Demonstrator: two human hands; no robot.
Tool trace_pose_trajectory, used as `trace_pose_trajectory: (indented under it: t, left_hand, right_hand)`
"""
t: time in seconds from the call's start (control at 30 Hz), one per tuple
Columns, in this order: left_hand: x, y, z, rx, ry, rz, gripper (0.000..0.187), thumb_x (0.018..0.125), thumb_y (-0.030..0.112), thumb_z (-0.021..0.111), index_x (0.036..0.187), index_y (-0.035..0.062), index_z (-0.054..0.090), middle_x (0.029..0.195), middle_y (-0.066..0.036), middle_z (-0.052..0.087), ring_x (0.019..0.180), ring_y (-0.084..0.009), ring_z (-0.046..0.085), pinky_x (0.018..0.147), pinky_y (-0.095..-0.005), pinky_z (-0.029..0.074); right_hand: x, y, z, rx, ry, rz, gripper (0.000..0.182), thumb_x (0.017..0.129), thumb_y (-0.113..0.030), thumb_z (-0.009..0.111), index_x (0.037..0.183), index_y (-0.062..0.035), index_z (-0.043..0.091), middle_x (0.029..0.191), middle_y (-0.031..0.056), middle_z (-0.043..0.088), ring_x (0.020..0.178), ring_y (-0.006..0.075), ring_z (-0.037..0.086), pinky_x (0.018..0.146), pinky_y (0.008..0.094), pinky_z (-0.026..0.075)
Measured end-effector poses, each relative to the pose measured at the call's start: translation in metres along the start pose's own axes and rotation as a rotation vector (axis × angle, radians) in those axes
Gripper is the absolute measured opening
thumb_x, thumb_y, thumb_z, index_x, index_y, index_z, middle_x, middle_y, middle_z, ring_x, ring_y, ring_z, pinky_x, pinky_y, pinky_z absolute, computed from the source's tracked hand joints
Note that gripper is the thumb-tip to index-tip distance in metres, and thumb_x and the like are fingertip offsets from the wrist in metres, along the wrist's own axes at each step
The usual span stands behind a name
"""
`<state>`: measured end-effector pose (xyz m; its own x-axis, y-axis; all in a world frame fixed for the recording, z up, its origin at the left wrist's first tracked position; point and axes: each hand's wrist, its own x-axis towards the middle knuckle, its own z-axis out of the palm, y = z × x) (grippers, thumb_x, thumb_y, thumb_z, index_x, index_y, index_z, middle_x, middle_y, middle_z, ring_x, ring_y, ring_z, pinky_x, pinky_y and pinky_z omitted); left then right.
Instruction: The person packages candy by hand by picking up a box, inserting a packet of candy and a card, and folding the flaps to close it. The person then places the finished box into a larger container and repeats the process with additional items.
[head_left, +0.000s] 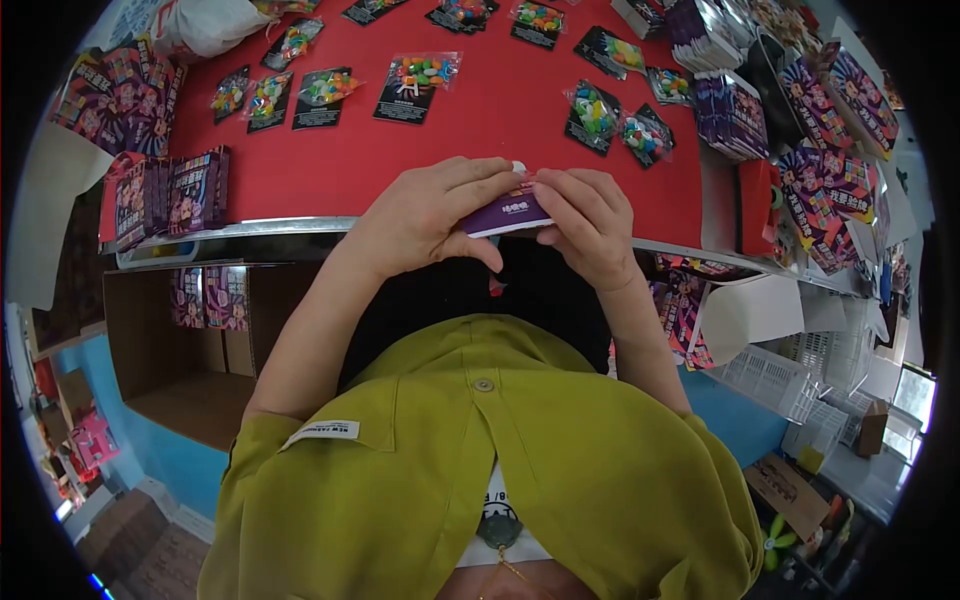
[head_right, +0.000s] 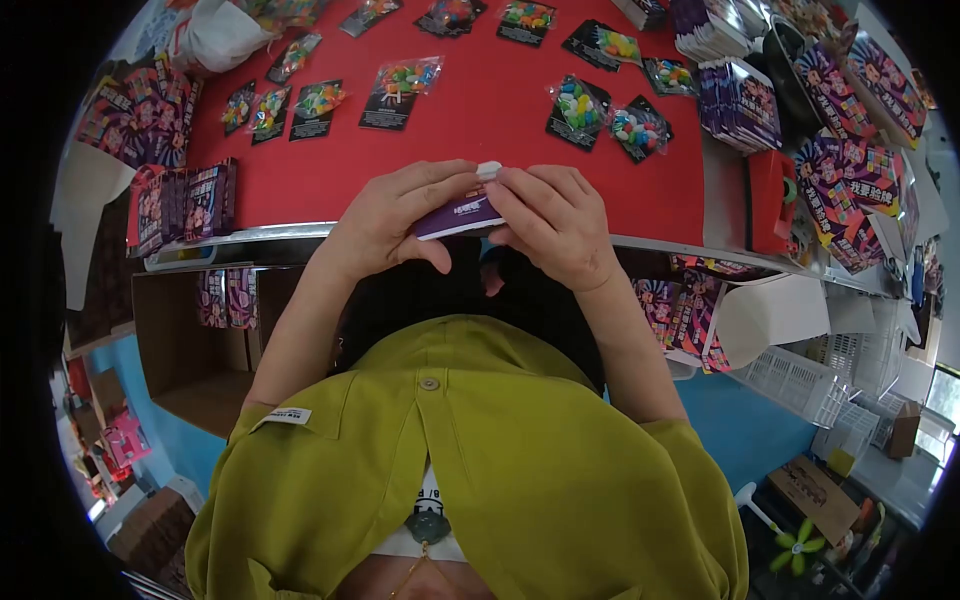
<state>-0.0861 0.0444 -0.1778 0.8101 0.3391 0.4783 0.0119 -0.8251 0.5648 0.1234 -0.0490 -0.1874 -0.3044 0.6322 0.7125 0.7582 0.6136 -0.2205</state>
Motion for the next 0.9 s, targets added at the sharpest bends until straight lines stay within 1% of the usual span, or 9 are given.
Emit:
trace_pose_trajectory:
  t: [0.27,0.37,0.43,0.53,0.6,0.67,0.73,0.77,0.9]
  left_hand:
    - [-0.005,-0.005,0.0,-0.14,0.024,-0.045,0.055,0.081,0.039,0.064,0.121,0.0024,0.055,0.109,-0.014,0.062,0.097,-0.0306,0.061,0.081,-0.0357,0.05]
    - [0.002,-0.005,-0.002,-0.494,0.115,-0.362,0.03,0.086,0.022,0.065,0.107,-0.0005,0.063,0.096,-0.009,0.067,0.088,-0.0168,0.063,0.078,-0.0283,0.05]
    - [0.008,-0.008,0.002,-0.621,0.226,-0.442,0.026,0.086,0.019,0.065,0.105,0.0001,0.064,0.092,-0.01,0.067,0.086,-0.0158,0.063,0.075,-0.0268,0.05]
    - [0.018,-0.013,0.01,-0.71,0.412,-0.461,0.021,0.085,0.015,0.066,0.102,0.0012,0.065,0.089,-0.011,0.066,0.083,-0.0169,0.064,0.071,-0.0257,0.051]
    - [0.02,-0.02,0.011,-0.664,0.493,-0.41,0.021,0.083,0.013,0.067,0.101,0.0017,0.065,0.09,-0.012,0.066,0.083,-0.019,0.065,0.07,-0.026,0.052]
    - [0.02,-0.03,0.011,0.013,0.49,0.018,0.023,0.08,0.008,0.068,0.102,0.0026,0.067,0.099,-0.013,0.066,0.088,-0.0237,0.065,0.075,-0.0306,0.053]
    - [0.014,-0.038,0.009,0.123,0.436,0.091,0.026,0.077,0.007,0.07,0.103,0.0024,0.066,0.101,-0.015,0.065,0.088,-0.026,0.065,0.074,-0.0314,0.053]
    - [0.011,-0.041,0.007,0.235,0.378,0.17,0.03,0.075,0.006,0.072,0.104,0.0023,0.065,0.103,-0.016,0.064,0.088,-0.0283,0.065,0.074,-0.0322,0.053]
    - [0.007,-0.032,-0.003,0.071,0.341,0.128,0.035,0.073,0.007,0.073,0.106,0.0017,0.064,0.106,-0.016,0.064,0.089,-0.0282,0.065,0.072,-0.0315,0.053]
  right_hand:
    - [0.001,-0.004,-0.001,0.105,-0.018,0.129,0.036,0.073,-0.004,0.072,0.107,-0.0122,0.066,0.1,0.0063,0.063,0.086,0.0231,0.057,0.077,0.0324,0.042]
    - [0.008,-0.007,0.002,0.395,-0.002,0.458,0.03,0.076,-0.002,0.071,0.104,-0.0099,0.068,0.099,0.005,0.063,0.086,0.0187,0.057,0.078,0.0305,0.043]
    - [0.019,-0.003,0.005,0.921,0.083,0.868,0.025,0.079,-0.002,0.07,0.103,-0.0065,0.069,0.1,0.0041,0.063,0.089,0.0134,0.057,0.079,0.0269,0.044]
    - [0.026,0.005,0.017,1.324,0.279,0.997,0.023,0.081,0.0,0.067,0.104,-0.003,0.068,0.101,0.0036,0.063,0.093,0.011,0.056,0.082,0.0251,0.045]
    - [0.033,0.004,0.023,1.27,0.342,0.931,0.022,0.081,0.0,0.067,0.104,-0.0025,0.068,0.1,0.0047,0.063,0.093,0.0127,0.057,0.081,0.0255,0.046]
    - [0.033,0.007,0.028,1.215,0.409,0.869,0.021,0.082,0.001,0.066,0.103,-0.0019,0.067,0.099,0.0058,0.064,0.093,0.0144,0.059,0.081,0.0259,0.048]
    - [0.027,0.016,0.028,0.413,0.214,0.36,0.021,0.082,-0.002,0.066,0.102,-0.0026,0.068,0.099,0.0071,0.064,0.09,0.0182,0.061,0.077,0.0288,0.05]
    - [0.025,0.021,0.026,0.415,0.211,0.362,0.021,0.082,-0.002,0.066,0.102,-0.0026,0.068,0.099,0.0071,0.064,0.09,0.0182,0.061,0.077,0.0288,0.05]
    - [0.029,0.024,0.011,0.151,0.067,0.112,0.023,0.079,-0.009,0.07,0.101,-0.0046,0.068,0.1,0.0077,0.064,0.088,0.0213,0.062,0.073,0.0304,0.05]
